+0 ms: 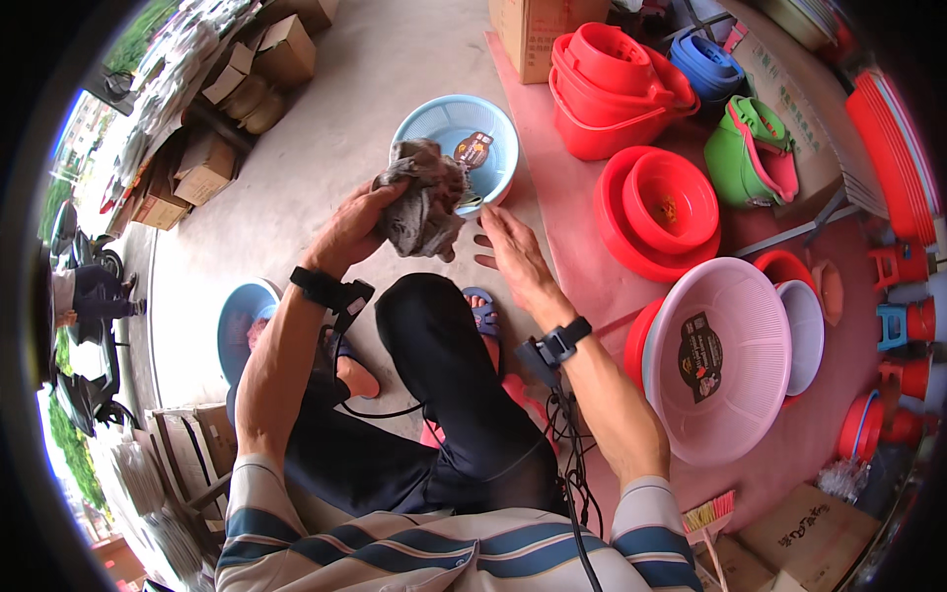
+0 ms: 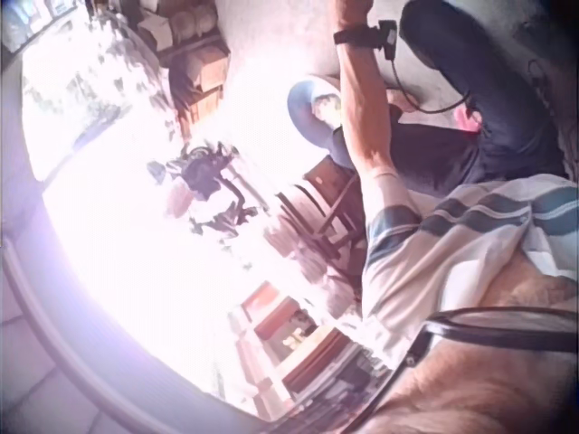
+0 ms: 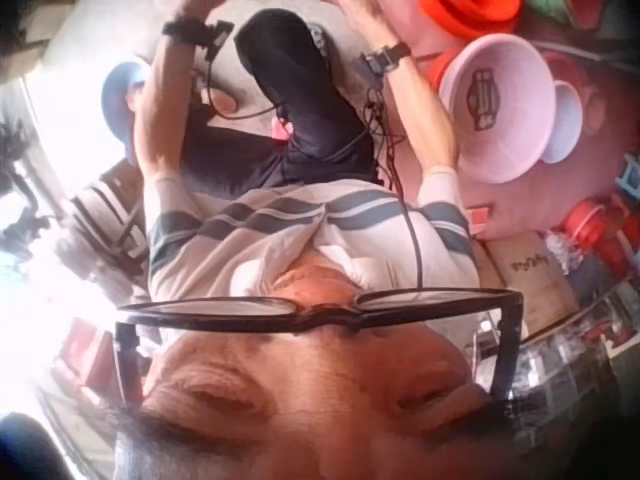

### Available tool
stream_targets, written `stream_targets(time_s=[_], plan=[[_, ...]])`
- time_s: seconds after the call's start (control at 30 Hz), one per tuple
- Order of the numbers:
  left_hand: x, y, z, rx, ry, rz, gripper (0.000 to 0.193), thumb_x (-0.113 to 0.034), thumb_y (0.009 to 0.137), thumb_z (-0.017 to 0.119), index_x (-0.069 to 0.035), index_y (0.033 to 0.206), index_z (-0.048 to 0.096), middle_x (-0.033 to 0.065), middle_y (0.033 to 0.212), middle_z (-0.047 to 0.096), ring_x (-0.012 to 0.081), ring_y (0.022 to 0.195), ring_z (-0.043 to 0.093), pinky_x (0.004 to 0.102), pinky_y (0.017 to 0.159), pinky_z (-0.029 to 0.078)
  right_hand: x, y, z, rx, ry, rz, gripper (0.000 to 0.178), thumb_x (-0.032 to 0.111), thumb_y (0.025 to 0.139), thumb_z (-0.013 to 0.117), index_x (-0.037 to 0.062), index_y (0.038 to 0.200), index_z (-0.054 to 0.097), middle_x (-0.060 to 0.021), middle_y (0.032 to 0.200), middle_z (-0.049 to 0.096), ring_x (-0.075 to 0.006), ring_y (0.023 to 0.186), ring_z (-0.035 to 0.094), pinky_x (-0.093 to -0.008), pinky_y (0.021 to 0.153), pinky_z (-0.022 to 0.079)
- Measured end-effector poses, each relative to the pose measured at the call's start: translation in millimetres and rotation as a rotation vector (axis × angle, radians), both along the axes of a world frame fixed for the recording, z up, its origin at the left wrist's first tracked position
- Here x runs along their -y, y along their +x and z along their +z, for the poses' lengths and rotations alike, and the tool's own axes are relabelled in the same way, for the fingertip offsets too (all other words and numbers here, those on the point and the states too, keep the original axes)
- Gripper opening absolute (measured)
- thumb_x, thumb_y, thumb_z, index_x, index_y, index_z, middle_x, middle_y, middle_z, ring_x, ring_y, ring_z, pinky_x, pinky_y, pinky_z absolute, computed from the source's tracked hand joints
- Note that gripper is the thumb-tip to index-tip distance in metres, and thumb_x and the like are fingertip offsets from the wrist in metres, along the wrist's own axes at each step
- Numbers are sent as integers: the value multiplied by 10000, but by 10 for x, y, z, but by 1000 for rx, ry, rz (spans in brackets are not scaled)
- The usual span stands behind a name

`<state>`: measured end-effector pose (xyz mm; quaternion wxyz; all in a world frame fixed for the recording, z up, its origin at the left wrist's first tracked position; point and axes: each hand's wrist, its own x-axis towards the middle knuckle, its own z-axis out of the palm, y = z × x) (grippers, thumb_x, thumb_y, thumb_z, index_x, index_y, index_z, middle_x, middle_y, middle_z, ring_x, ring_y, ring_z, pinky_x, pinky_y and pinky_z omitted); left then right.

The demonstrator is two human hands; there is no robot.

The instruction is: Dusting and wiping down plastic wash basins and bowls.

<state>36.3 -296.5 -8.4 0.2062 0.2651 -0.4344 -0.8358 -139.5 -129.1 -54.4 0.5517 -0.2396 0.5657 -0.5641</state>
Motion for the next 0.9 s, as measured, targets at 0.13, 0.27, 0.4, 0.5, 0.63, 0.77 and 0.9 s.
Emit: stream_targets(time_s=[0.13,0.27,0.4,0.5,0.63,0.77,0.9], plan=[[-36,-379,-21,164,-885,-284,406,-134,995,544,-26,1384,505,117,1406,520,247,1276,524,347,1060,450,252,-18,5,344,-241,-77,634,482,1013,483,111,1504,331,-74,1462,446,-208,1306,471,-388,1015,444],[-230,-478,159,383,-1660,-435,510,59,827,582,-74,1319,589,168,1460,432,334,1304,489,364,1104,418,133,-123,-57,495,-324,-113,654,506,1002,486,89,1490,358,-78,1445,475,-204,1327,464,-402,1109,383],[-429,-610,342,410,-1084,-497,616,140,718,599,-70,1298,606,178,1424,454,338,1322,467,365,1109,417,13,-166,-192,438,-260,-173,537,443,1004,527,70,1384,458,-58,1286,580,-178,1174,576,-352,998,480],[-383,-594,156,302,-1594,-515,598,140,722,597,-58,1286,610,176,1412,465,324,1335,453,359,1115,412,-33,-123,-169,433,-253,-252,444,397,1005,550,70,1301,503,-45,1207,604,-151,1090,606,-324,922,517],[-475,-622,176,333,-1605,-499,617,150,697,607,-52,1280,615,173,1403,474,316,1349,438,352,1124,403,-66,-156,-167,400,-240,-302,385,360,1004,565,67,1249,513,-55,1161,618,-149,1030,626,-325,877,536],[-516,-596,-14,388,-1272,-461,510,49,821,597,-61,1319,589,155,1446,448,296,1378,407,353,1115,417,-84,-212,-211,306,-235,-393,291,336,973,633,76,1093,581,-41,1050,638,-126,939,615,-311,829,529],[-592,-630,-70,331,-709,-313,375,-147,981,559,-73,1348,545,116,1363,546,241,1268,531,406,1014,509,-116,-187,-4,338,-267,-458,262,322,989,604,67,1047,586,-65,1017,654,-162,918,644,-338,825,545]])
